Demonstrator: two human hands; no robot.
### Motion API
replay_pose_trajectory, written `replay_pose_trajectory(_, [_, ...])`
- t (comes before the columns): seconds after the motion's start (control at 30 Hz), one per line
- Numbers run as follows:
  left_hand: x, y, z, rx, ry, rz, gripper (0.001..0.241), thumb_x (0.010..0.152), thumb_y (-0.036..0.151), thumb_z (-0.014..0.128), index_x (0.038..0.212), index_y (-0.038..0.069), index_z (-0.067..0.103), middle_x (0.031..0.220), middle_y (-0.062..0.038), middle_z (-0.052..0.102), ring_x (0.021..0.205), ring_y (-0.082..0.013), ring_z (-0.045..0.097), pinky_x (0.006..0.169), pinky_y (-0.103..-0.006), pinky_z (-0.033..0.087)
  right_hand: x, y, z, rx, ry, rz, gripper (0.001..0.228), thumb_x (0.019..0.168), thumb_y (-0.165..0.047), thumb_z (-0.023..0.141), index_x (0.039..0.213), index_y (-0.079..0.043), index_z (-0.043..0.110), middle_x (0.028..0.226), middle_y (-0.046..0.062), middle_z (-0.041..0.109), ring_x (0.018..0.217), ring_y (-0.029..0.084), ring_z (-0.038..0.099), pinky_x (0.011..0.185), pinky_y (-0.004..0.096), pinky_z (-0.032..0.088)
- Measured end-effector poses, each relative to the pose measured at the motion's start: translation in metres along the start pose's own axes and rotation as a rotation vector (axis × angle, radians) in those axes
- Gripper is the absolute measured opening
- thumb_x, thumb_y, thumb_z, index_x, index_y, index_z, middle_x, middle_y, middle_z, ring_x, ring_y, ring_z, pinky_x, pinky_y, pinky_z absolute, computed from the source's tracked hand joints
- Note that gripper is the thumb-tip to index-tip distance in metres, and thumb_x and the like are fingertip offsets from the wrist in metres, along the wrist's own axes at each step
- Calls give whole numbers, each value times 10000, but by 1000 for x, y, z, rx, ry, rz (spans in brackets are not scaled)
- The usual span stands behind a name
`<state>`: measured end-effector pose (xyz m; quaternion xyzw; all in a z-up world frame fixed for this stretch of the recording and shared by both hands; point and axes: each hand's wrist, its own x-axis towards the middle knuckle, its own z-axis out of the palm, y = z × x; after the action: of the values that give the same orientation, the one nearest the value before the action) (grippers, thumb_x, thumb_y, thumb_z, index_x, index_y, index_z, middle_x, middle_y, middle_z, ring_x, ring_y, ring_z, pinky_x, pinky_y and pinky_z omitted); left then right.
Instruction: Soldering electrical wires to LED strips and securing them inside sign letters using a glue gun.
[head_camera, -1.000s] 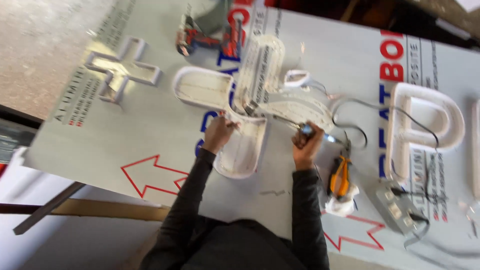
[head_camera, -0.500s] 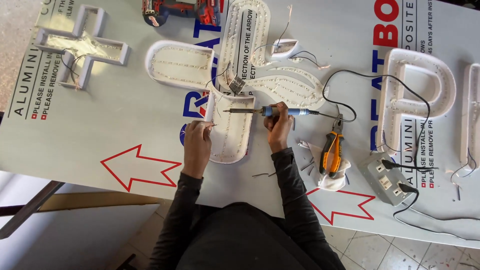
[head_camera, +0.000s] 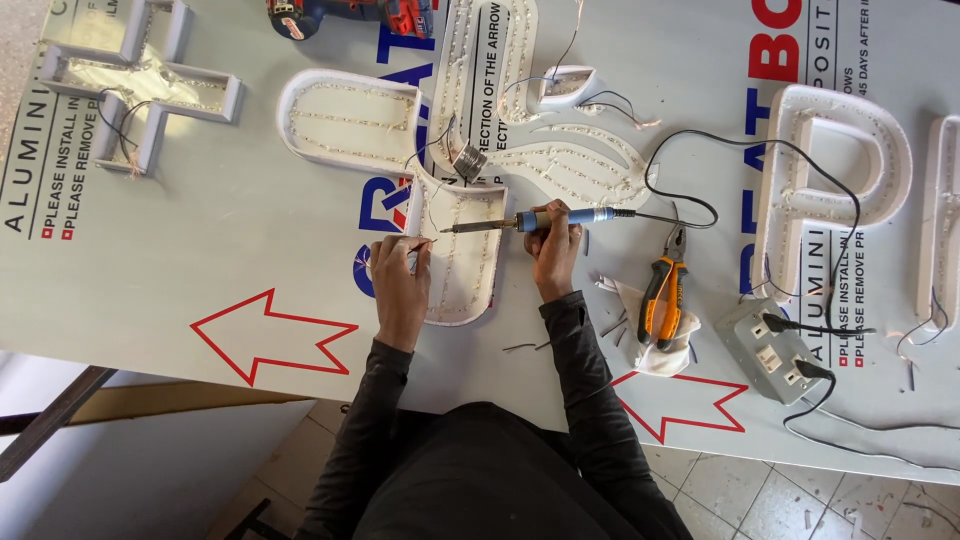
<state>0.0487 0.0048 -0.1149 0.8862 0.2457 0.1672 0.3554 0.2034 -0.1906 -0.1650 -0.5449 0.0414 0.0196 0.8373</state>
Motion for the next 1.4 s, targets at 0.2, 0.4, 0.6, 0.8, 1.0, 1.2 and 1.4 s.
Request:
replay_pose_trajectory(0.2, [1,2,0,-44,28,-36,203,1144,241,762,1200,82,874,1133,-157,781,1127,-280,665,950,-408,615,-3,-2,3,-38,-11,-3,359,1124,-323,637,937,-37,746,498,45,426,367,83,393,411,254,327])
replay_pose_trajectory(0.4, [2,3,1,-52,42,-37,207,1142,244,770,1191,72,874,1120,-158,780,1113,-278,658,935,-402,608,-4,-6,6,-70,-20,-6,365,1129,-330,634,936,-39,741,520,46,454,380,81,417,407,252,340])
replay_pose_trajectory(0.6, [1,2,0,-72,54,-23,225,1149,259,765,1176,63,873,1106,-160,778,1096,-278,653,914,-404,598,-4,-5,5,-78,-36,-11,376,1145,-339,622,938,-48,739,537,41,453,381,79,420,410,244,332])
replay_pose_trajectory(0.8, [1,5,1,-71,59,-20,229,1150,263,763,1175,63,870,1110,-164,779,1094,-281,658,917,-406,598,-2,0,2,-68,-29,-3,365,1147,-342,628,940,-62,738,556,36,483,389,72,427,410,242,344])
replay_pose_trajectory(1.0, [2,-1,3,-73,54,-24,214,1144,255,771,1175,67,867,1110,-160,779,1091,-281,656,924,-405,593,-2,-5,3,-64,-54,-10,380,1154,-340,618,951,-45,744,525,30,432,384,84,421,419,247,331])
replay_pose_trajectory(1.2, [1,2,3,-77,62,-24,204,1143,241,772,1172,61,864,1110,-173,776,1101,-289,664,932,-416,599,-3,-5,4,-68,-53,-17,394,1154,-342,611,958,-26,740,504,39,400,385,90,393,433,243,305])
replay_pose_trajectory(1.4, [1,-1,3,-94,68,-26,190,1135,243,783,1191,84,870,1129,-165,779,1122,-285,661,939,-414,609,-6,-13,9,-109,-76,-26,406,1157,-349,604,951,-30,745,482,31,414,379,83,411,434,242,319])
